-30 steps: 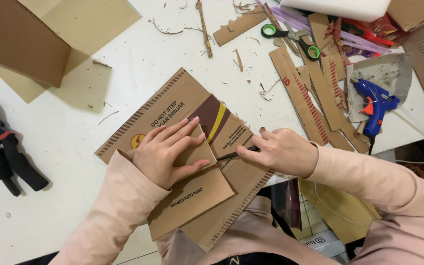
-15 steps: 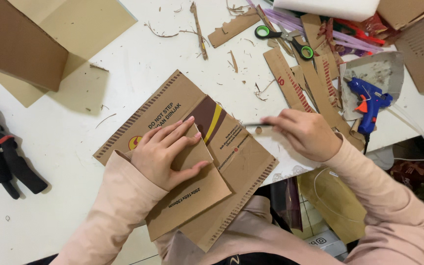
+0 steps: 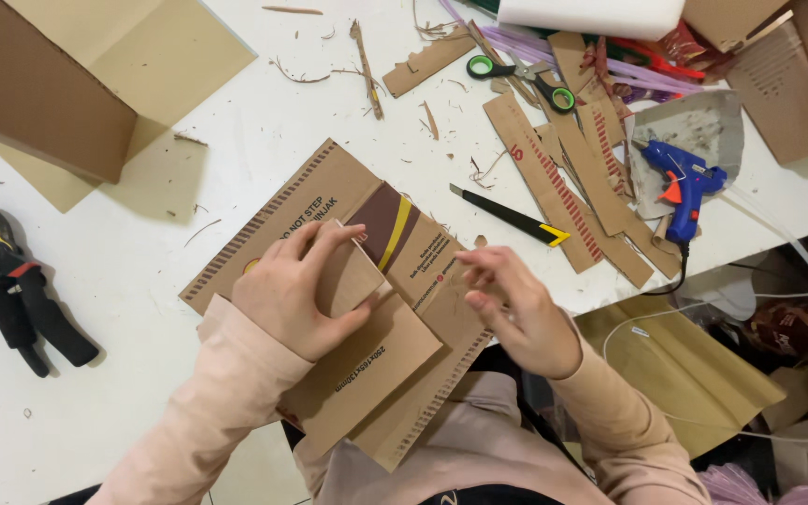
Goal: The person folds and assembles a cardboard box by hand, uses a utility knife to score and cut the cardboard, and inserts a block of white foam inside.
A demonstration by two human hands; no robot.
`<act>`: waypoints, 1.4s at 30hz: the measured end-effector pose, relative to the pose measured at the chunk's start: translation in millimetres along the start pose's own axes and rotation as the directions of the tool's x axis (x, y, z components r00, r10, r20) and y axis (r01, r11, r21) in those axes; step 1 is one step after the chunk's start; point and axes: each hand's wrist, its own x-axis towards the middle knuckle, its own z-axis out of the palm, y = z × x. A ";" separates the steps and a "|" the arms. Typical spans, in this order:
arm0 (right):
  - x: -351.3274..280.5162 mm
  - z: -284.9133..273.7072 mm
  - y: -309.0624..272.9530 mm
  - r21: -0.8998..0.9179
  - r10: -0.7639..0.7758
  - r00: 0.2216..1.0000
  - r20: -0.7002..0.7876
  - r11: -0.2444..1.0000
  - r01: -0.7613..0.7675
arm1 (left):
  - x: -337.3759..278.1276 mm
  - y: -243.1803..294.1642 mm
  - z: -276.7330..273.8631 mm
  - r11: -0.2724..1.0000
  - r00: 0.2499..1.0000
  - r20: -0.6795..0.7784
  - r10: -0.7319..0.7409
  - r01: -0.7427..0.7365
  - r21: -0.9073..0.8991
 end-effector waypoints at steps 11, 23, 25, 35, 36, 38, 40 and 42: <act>17.8 23.6 -1.8 0.290 0.223 0.975 -0.005 0.933 -0.212 | -15.7 -7.1 -41.7 0.671 0.922 0.001 -0.386 0.282 -0.686; 67.4 56.3 -19.8 0.012 -0.349 0.926 0.141 0.936 0.351 | -30.0 -23.8 14.1 0.009 0.834 0.300 -0.463 0.343 -0.939; 71.1 52.5 -20.5 0.162 -0.338 0.933 0.126 0.935 0.317 | -34.5 -15.9 7.9 0.054 0.850 0.277 -0.447 0.335 -0.941; 75.4 -46.1 49.3 0.159 0.201 0.872 -0.446 0.977 -0.143 | -56.6 -57.7 10.1 -0.255 0.718 0.352 -0.601 0.245 -0.935; 70.4 -57.9 58.9 0.022 0.189 0.880 -0.436 0.980 -0.200 | -57.8 -62.4 8.6 -0.181 0.716 0.296 -0.632 0.236 -0.955; 48.0 -68.0 70.9 -0.162 0.165 0.860 -0.482 0.948 -0.273 | -60.3 -55.3 -4.3 -0.093 0.686 0.239 -0.687 0.243 -0.966; 34.1 -71.9 76.9 -0.331 0.131 0.841 -0.525 0.879 -0.344 | -60.5 -55.4 -9.8 -0.001 0.655 0.173 -0.736 0.254 -0.967; 23.2 -67.6 76.2 -0.401 0.441 0.796 -0.414 0.697 -0.595 | -61.3 -62.2 -6.4 0.061 0.651 0.118 -0.750 0.245 -0.968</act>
